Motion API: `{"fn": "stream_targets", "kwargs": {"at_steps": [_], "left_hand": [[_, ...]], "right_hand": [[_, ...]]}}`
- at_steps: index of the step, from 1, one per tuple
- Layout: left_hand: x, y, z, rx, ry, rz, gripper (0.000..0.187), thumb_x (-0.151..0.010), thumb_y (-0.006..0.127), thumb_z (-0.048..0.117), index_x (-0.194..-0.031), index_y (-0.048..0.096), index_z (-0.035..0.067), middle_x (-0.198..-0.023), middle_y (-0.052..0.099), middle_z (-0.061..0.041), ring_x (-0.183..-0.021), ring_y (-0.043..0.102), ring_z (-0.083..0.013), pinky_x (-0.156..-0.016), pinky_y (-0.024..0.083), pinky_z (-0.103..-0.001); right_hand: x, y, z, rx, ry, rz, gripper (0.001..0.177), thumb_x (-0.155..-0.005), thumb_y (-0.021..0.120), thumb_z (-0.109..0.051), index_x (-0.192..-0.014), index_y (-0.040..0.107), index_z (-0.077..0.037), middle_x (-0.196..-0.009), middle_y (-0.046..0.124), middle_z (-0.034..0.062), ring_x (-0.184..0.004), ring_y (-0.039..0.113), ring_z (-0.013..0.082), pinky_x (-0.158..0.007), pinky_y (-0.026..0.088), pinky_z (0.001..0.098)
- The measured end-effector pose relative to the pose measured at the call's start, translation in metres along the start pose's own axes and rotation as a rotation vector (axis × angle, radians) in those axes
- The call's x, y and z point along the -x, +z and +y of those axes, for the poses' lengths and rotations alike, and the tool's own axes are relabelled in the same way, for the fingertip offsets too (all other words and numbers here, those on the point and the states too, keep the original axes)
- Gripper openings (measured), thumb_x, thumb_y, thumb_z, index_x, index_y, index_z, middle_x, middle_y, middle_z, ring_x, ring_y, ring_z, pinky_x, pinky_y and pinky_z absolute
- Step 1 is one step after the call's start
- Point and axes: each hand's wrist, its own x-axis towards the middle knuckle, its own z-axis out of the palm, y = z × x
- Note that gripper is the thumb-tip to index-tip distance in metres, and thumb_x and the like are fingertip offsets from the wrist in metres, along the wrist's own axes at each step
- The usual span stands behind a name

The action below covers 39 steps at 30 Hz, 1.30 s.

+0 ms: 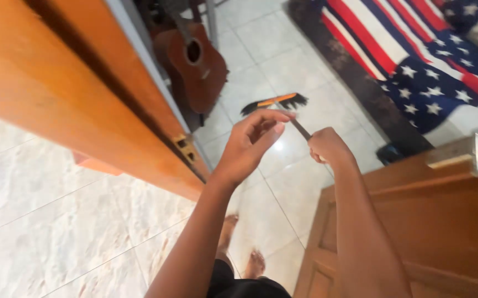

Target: Sweeping the floor from a bedroom into an adjacent living area.

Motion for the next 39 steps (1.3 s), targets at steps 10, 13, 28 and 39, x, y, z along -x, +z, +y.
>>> {"fn": "stream_targets", "kwargs": {"at_steps": [10,13,28,39], "left_hand": [[0.02,-0.045,0.02,-0.112,0.064,0.014,0.021,-0.107,0.063,0.017,-0.124,0.064,0.005,-0.132,0.068,-0.008,-0.13,0.062,-0.019,-0.119,0.047,-0.038],[0.033,-0.048,0.026,-0.039,-0.117,0.088,0.022,-0.104,0.063,0.017,-0.122,0.065,0.005,-0.131,0.067,-0.009,-0.118,0.063,-0.0206,-0.092,0.056,-0.044],[0.043,-0.024,0.017,-0.05,-0.101,-0.007,0.018,-0.105,0.061,0.015,-0.119,0.065,0.005,-0.13,0.069,-0.008,-0.126,0.063,-0.0181,-0.105,0.051,-0.034],[0.032,0.032,-0.012,-0.023,-0.108,-0.061,0.018,-0.105,0.06,0.014,-0.118,0.068,0.004,-0.128,0.07,-0.008,-0.123,0.063,-0.0179,-0.11,0.047,-0.033]], "right_hand": [[-0.101,0.137,-0.012,0.062,-0.325,-0.19,0.013,-0.083,0.062,-0.005,-0.096,0.063,-0.003,-0.057,0.055,0.011,-0.043,0.051,0.0192,-0.037,0.032,0.0361],[-0.13,0.173,0.022,0.407,-0.39,-0.236,0.021,-0.086,0.061,-0.01,-0.102,0.067,0.003,-0.062,0.06,0.0094,-0.05,0.058,0.0173,-0.042,0.04,0.0342],[0.059,0.057,0.06,0.805,0.161,-0.229,0.034,-0.091,0.056,-0.01,-0.117,0.074,0.003,-0.085,0.078,0.0175,-0.069,0.073,0.0285,-0.057,0.054,0.043],[0.129,-0.04,0.211,0.594,0.625,-0.379,0.029,-0.096,0.059,-0.012,-0.111,0.075,0.007,-0.069,0.068,0.0095,-0.051,0.057,0.0133,-0.047,0.047,0.032]]}}
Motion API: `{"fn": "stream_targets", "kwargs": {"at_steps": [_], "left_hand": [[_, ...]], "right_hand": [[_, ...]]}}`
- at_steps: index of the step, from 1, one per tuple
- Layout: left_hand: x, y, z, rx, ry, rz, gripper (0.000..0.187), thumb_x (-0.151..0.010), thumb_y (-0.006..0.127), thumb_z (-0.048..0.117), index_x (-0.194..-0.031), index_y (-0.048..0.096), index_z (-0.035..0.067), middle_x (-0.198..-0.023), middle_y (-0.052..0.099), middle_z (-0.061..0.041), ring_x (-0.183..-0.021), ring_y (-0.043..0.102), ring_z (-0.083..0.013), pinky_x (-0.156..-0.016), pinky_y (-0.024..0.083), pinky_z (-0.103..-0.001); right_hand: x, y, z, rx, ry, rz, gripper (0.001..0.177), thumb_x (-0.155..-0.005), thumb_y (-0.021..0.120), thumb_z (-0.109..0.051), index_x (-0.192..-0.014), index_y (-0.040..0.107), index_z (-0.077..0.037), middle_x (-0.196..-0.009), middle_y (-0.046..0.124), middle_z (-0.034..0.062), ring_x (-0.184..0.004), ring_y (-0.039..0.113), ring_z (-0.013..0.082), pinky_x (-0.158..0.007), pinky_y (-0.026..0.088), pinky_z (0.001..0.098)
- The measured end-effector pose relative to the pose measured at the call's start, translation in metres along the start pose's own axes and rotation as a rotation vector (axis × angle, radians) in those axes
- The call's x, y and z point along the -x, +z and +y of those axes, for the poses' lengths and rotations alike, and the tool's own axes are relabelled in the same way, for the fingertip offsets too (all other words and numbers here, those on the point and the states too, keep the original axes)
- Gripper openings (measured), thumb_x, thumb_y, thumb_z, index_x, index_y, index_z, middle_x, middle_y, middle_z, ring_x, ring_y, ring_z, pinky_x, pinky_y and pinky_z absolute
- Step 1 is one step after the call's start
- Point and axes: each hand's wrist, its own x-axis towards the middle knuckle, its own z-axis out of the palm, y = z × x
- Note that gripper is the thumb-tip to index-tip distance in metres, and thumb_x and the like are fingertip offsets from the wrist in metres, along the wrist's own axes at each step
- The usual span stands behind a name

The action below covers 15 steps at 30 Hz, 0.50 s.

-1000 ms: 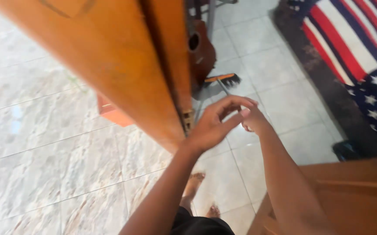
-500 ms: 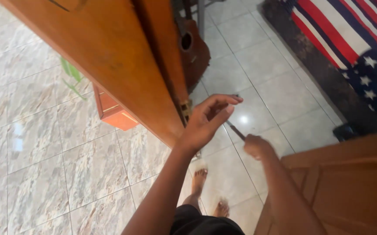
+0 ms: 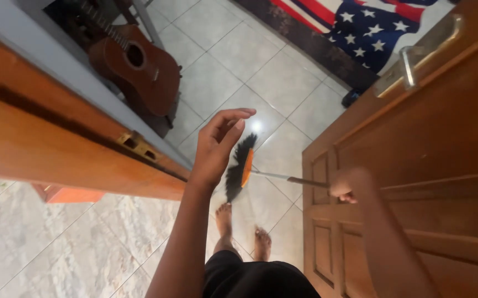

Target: Sweeping the floor from a bedroom into an adjacent living area.

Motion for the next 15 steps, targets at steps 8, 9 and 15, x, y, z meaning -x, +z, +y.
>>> {"fn": "stream_targets", "kwargs": {"at_steps": [8,9,15], "left_hand": [[0.0,-0.004,0.01,0.061,-0.086,0.045,0.016,-0.103,0.06,0.011,-0.116,0.067,0.004,-0.129,0.07,-0.009,-0.106,0.056,-0.0184,-0.091,0.044,-0.033],[-0.002,-0.008,0.016,0.058,-0.161,0.074,0.017,-0.103,0.06,0.01,-0.116,0.068,0.003,-0.129,0.071,-0.009,-0.091,0.05,-0.02,-0.077,0.04,-0.034],[-0.001,-0.037,0.017,-0.004,0.094,0.05,0.017,-0.106,0.059,0.011,-0.119,0.067,0.004,-0.129,0.07,-0.007,-0.125,0.064,-0.0172,-0.109,0.05,-0.032]], "right_hand": [[-0.031,0.041,-0.08,-0.04,-0.07,0.274,0.031,-0.098,0.062,-0.03,-0.113,0.071,-0.005,-0.084,0.069,0.0105,-0.07,0.066,0.0196,-0.063,0.052,0.0376],[-0.052,0.038,-0.085,-0.031,-0.115,0.323,0.033,-0.096,0.066,-0.031,-0.116,0.069,-0.005,-0.087,0.068,0.0106,-0.072,0.067,0.0204,-0.065,0.053,0.0386],[-0.002,-0.024,-0.145,0.012,-0.198,0.41,0.044,-0.1,0.062,-0.039,-0.107,0.073,0.003,-0.083,0.074,0.0184,-0.065,0.066,0.0268,-0.059,0.05,0.0424]]}}
